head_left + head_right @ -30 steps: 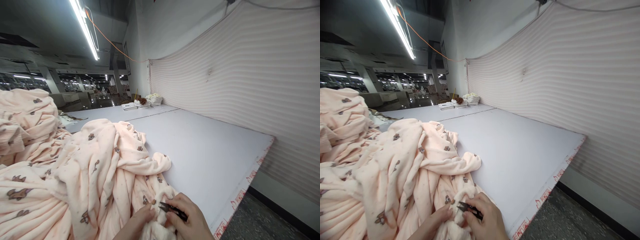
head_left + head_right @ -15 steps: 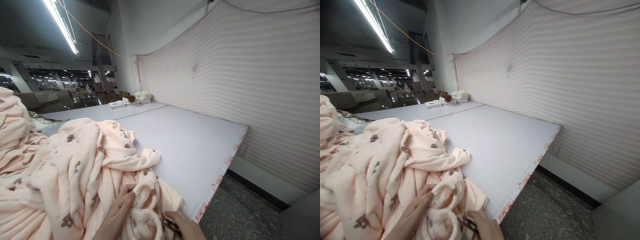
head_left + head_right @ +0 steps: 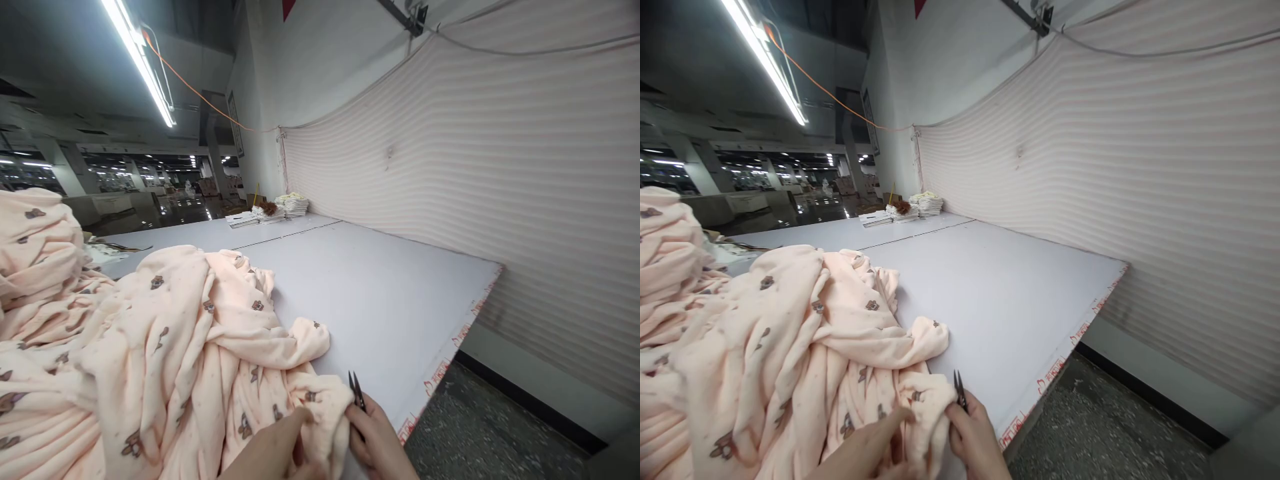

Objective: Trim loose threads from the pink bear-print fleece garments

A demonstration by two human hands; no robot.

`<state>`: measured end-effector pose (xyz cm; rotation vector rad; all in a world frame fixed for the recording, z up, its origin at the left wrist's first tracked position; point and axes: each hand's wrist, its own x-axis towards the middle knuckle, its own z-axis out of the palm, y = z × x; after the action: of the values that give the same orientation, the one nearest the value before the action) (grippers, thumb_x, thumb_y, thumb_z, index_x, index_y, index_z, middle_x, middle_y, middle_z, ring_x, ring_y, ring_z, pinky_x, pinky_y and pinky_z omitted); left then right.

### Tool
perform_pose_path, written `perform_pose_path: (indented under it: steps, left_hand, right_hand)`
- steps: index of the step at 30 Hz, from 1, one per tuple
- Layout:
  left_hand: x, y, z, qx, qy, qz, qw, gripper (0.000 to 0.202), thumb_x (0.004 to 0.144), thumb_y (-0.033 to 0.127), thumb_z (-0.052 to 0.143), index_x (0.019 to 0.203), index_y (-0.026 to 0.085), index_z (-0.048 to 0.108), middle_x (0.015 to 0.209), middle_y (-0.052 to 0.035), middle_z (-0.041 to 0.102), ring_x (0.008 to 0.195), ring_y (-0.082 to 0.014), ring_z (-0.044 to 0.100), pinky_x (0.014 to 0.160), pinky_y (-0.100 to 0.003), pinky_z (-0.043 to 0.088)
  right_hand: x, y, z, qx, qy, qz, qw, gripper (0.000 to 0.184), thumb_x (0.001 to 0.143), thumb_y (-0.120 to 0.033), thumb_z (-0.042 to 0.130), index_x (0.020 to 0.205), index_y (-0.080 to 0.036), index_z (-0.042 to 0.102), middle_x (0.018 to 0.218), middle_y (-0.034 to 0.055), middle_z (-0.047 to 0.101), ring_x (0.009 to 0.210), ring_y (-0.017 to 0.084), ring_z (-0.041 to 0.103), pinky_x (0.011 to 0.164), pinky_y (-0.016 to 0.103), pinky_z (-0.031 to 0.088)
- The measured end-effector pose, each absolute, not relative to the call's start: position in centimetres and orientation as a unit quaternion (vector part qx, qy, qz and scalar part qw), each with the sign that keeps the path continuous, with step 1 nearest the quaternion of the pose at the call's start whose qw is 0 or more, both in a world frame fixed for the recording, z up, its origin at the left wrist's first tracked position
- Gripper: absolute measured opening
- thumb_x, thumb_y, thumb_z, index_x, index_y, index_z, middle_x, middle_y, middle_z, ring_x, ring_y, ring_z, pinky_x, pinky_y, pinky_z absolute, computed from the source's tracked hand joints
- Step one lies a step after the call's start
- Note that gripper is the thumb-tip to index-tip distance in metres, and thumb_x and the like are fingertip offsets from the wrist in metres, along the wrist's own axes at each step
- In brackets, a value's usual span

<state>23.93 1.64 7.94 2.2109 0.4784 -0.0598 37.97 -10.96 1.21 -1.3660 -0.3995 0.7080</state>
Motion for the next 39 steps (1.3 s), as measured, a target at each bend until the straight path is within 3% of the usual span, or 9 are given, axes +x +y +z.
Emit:
perform_pose_path:
  steps: [4,9,12,15,18,21,27,34,39]
  left_hand:
    - [26.1,0.0,6.6,0.889,0.219,0.082,0.395,0.031,0.071,0.028,0.061,0.101,0.022,0.058,0.081,-0.0025,0.063,0.070,-0.0215,0.058,0.065,-0.028,0.038]
    - [25.4,-0.3,5.0,0.834,0.168,0.248,0.463,0.016,0.076,0.017,0.048,0.087,0.022,0.059,0.093,-0.0075,0.059,0.089,-0.0242,0.056,0.080,-0.033,0.043]
    - [24.7,-0.4,5.2,0.798,0.189,0.285,0.497,0.022,0.077,0.025,0.054,0.099,0.023,0.058,0.109,-0.0096,0.056,0.077,-0.0215,0.058,0.068,-0.031,0.046]
    - [24.9,-0.2,5.6,0.729,0.212,0.206,0.617,0.035,0.081,0.035,0.053,0.114,0.024,0.051,0.097,-0.0059,0.060,0.060,-0.0161,0.057,0.056,-0.029,0.044]
    - [25.6,0.6,5.5,0.591,0.201,0.075,0.778,0.026,0.080,0.040,0.057,0.094,0.018,0.060,0.071,-0.0006,0.060,0.056,-0.0138,0.056,0.054,-0.025,0.040]
    - [26.1,1.7,4.9,0.443,0.198,0.046,0.873,0.018,0.075,0.034,0.062,0.079,0.017,0.061,0.064,0.0001,0.060,0.056,-0.0125,0.055,0.055,-0.023,0.039]
    - [25.9,2.4,5.0,0.333,0.171,0.057,0.926,0.018,0.075,0.027,0.058,0.086,0.014,0.063,0.073,-0.0049,0.064,0.073,-0.0206,0.062,0.066,-0.030,0.046]
    - [25.6,3.2,5.5,0.263,0.165,0.017,0.950,0.033,0.083,0.024,0.050,0.110,0.008,0.060,0.082,-0.0088,0.070,0.086,-0.0259,0.065,0.080,-0.035,0.045]
    - [25.4,3.3,5.1,0.228,0.130,-0.016,0.965,0.038,0.087,0.034,0.047,0.110,0.007,0.062,0.082,-0.0114,0.071,0.091,-0.0284,0.065,0.084,-0.037,0.044]
  right_hand:
    - [36.4,-11.0,1.1,-0.617,-0.211,0.249,0.716,0.038,0.071,-0.055,0.063,0.078,-0.018,0.062,0.061,-0.0016,0.059,0.056,0.014,0.055,0.055,0.023,0.045]
    - [37.3,-13.3,2.1,-0.766,-0.296,0.019,0.570,0.015,0.083,-0.035,0.052,0.089,-0.023,0.058,0.079,0.0015,0.065,0.073,0.019,0.061,0.065,0.026,0.046]
    - [37.9,-13.8,2.4,-0.800,-0.334,-0.077,0.492,0.002,0.083,-0.025,0.048,0.083,-0.025,0.050,0.079,0.0009,0.058,0.072,0.018,0.059,0.066,0.027,0.044]
    - [38.2,-13.0,2.8,-0.804,-0.348,-0.114,0.468,0.006,0.084,-0.022,0.047,0.079,-0.025,0.044,0.079,0.0006,0.053,0.071,0.018,0.056,0.065,0.026,0.044]
    - [38.4,-11.9,3.4,-0.822,-0.356,-0.101,0.433,0.007,0.085,-0.020,0.047,0.079,-0.024,0.046,0.081,0.0009,0.052,0.070,0.017,0.057,0.061,0.025,0.043]
    - [38.4,-11.6,4.0,-0.824,-0.381,-0.010,0.419,0.008,0.085,-0.021,0.049,0.079,-0.024,0.053,0.081,0.0003,0.054,0.070,0.016,0.058,0.063,0.024,0.045]
    - [37.6,-12.9,4.6,-0.757,-0.453,0.107,0.459,0.029,0.084,-0.028,0.055,0.112,-0.027,0.062,0.094,0.0030,0.060,0.084,0.017,0.063,0.071,0.021,0.049]
    - [37.4,-11.9,4.4,-0.721,-0.462,0.072,0.512,0.025,0.087,-0.031,0.053,0.108,-0.027,0.066,0.089,0.0033,0.063,0.077,0.015,0.064,0.065,0.020,0.049]
    - [37.5,-11.5,4.8,-0.700,-0.475,0.085,0.526,0.023,0.086,-0.028,0.055,0.105,-0.026,0.068,0.089,0.0036,0.063,0.079,0.015,0.064,0.067,0.020,0.049]
